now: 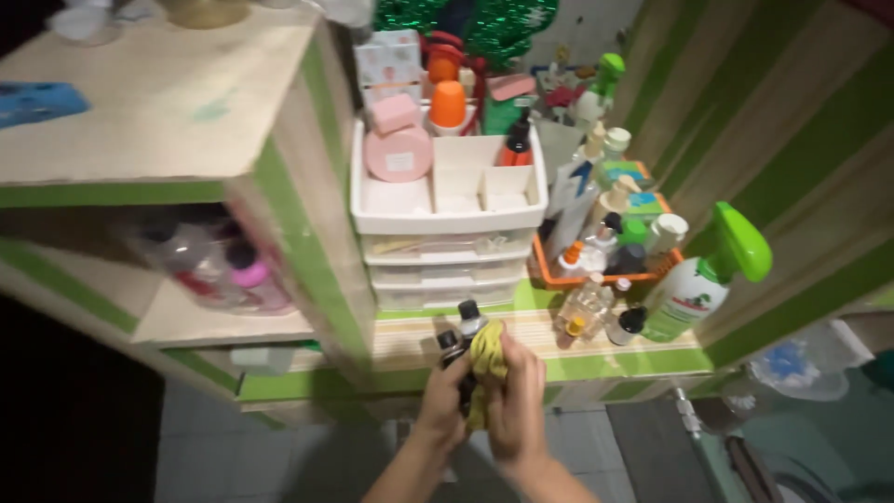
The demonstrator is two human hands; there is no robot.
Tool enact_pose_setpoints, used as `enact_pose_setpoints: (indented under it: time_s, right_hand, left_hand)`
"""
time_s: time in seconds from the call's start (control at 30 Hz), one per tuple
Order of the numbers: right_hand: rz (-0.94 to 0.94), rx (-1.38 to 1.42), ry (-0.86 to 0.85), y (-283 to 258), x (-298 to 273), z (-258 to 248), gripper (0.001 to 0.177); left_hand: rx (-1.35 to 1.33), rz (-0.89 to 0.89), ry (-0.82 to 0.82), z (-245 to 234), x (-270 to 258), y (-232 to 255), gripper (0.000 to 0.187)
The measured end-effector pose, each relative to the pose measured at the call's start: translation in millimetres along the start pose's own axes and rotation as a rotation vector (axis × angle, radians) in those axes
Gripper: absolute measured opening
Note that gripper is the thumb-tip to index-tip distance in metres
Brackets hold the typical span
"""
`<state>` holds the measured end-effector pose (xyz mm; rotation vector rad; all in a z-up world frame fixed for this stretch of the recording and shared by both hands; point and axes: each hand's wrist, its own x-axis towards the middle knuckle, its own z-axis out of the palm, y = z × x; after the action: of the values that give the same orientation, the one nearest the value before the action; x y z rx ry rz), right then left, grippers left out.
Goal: The person removes various toiletries and decorative items from a bathroom counter and a white plastic organizer. They then use a yellow cloth to wipe the counter surface and the inside of the organizer compartments.
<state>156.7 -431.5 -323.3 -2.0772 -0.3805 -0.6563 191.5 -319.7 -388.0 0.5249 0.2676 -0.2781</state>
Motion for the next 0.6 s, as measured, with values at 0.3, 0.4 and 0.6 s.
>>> enact_pose_setpoints:
  time_s: [0.3,0.4,0.6]
  right_hand:
    - [0.015,-0.091,-0.073,98.0,-34.3,-56.9,0.054]
    - [0.217,-0.109,0.030,115.6,-38.8,-100.0,0.042]
    - [0.193,-0.163,0.183,129.8,-48.4,-156.1,0.039]
  left_hand:
    - [0.302,0.440,-0.094,86.3,-0.7,-1.0,0.030]
    - [0.506,0.584,-0.114,98.8,34.3,-14.3,0.038]
    - [0.875,0.822,-0.034,80.6,96.5,-56.1,0.051]
